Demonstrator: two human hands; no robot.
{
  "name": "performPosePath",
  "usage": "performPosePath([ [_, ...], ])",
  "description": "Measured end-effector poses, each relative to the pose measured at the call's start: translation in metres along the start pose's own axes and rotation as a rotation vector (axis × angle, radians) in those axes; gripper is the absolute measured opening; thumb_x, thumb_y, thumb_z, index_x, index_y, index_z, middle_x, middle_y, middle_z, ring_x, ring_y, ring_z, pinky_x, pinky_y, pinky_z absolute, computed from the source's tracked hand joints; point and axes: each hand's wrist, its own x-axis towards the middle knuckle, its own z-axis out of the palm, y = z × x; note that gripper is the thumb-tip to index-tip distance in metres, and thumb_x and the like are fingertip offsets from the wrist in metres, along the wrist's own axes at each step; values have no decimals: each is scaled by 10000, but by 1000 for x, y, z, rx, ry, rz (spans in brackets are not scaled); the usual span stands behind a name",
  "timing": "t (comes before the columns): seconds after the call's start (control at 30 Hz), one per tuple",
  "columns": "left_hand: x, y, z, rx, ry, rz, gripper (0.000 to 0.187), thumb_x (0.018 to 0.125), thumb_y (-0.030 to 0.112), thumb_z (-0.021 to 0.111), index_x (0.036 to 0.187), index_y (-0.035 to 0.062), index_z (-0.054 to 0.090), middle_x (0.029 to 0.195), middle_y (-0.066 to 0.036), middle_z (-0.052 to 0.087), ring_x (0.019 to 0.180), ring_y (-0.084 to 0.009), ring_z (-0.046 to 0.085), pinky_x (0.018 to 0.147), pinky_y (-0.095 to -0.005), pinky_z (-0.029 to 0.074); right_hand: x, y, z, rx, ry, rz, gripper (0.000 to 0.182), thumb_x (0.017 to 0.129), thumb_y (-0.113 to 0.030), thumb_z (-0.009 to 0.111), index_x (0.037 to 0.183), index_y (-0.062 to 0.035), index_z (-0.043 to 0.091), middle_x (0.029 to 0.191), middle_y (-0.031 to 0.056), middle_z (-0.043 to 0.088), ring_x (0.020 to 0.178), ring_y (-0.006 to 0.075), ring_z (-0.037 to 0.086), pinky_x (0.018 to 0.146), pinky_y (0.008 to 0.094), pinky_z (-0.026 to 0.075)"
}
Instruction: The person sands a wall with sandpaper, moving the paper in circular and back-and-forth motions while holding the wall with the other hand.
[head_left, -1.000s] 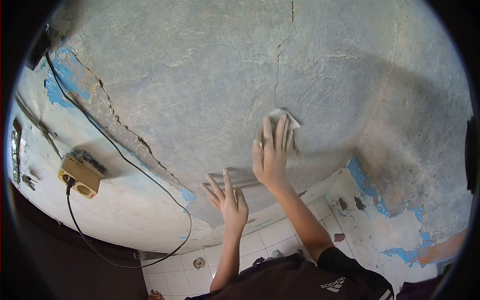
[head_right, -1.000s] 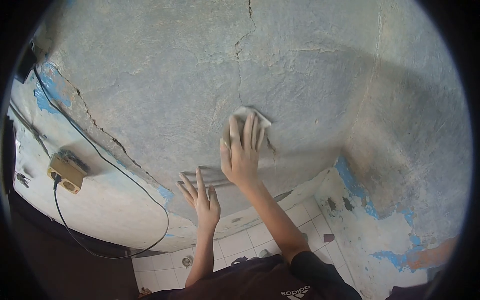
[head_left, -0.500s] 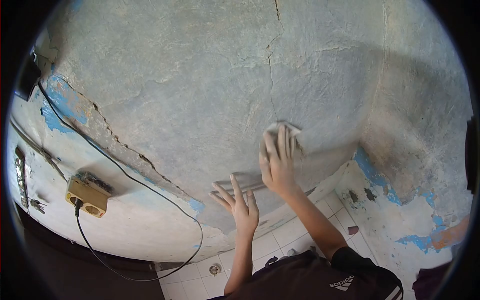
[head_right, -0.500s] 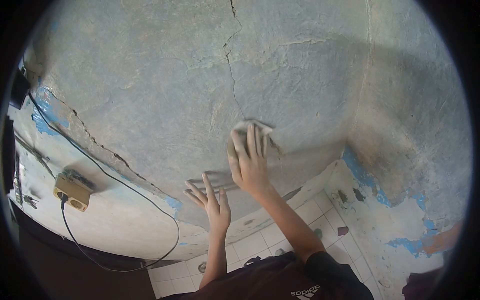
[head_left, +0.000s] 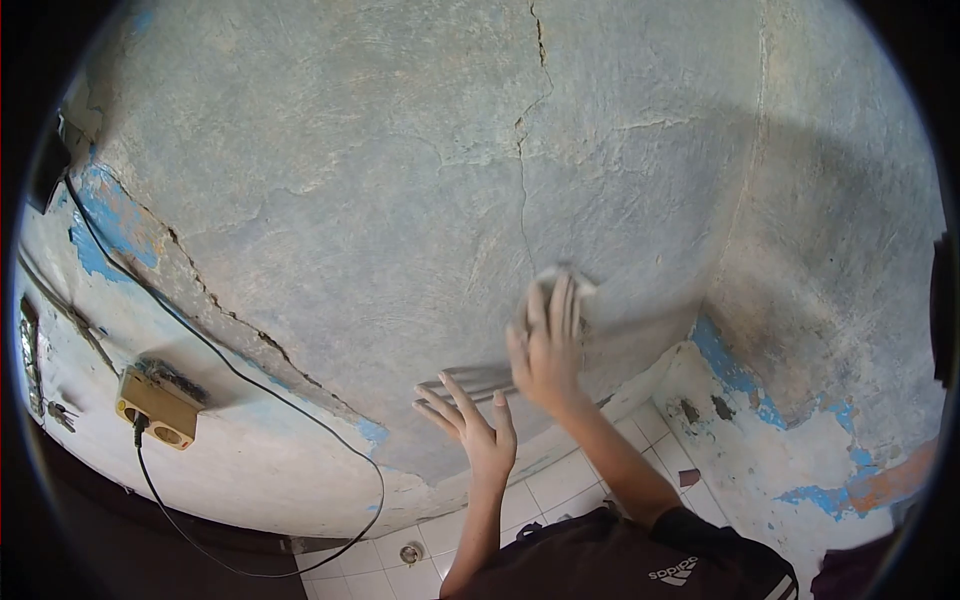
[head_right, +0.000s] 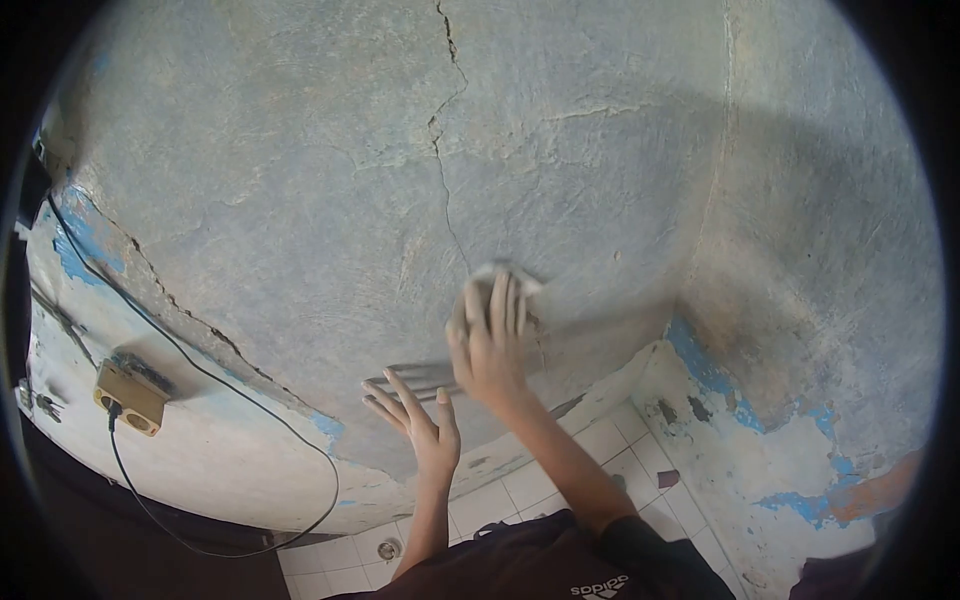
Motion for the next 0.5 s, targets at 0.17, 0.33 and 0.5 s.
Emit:
performPosePath([
  [0.17, 6, 17, 15, 94, -28, 41, 742, 1002, 347, 557, 1589, 45, 218, 1585, -392, -128, 1438, -605, -171, 1105, -730, 12, 17, 30, -11, -21, 17, -73, 586, 1021, -307, 453, 1506, 9, 363, 1531, 409, 234, 1414, 594, 239, 1156, 650, 176],
  [0.33, 13, 39, 43, 63, -32, 88, 663, 996, 367, 573, 1560, 103, 344, 1572, -417, -111, 1418, -633, -178, 1084, -758, 31, -64, 75, 13, -46, -70, -87, 521, 972, -266, 520, 1442, -45, 475, 1515, 386, 291, 1415, 547, 294, 1148, 650, 210],
  [0.5, 24, 68, 70, 101, -34, 140, 674, 989, 382, 588, 1556, 106, 351, 1565, -427, -118, 1411, -639, -191, 1074, -768, 23, 21, 115, -38, -47, 21, -127, 505, 988, -275, 490, 1440, -50, 489, 1510, 372, 316, 1412, 535, 308, 1150, 651, 200],
])
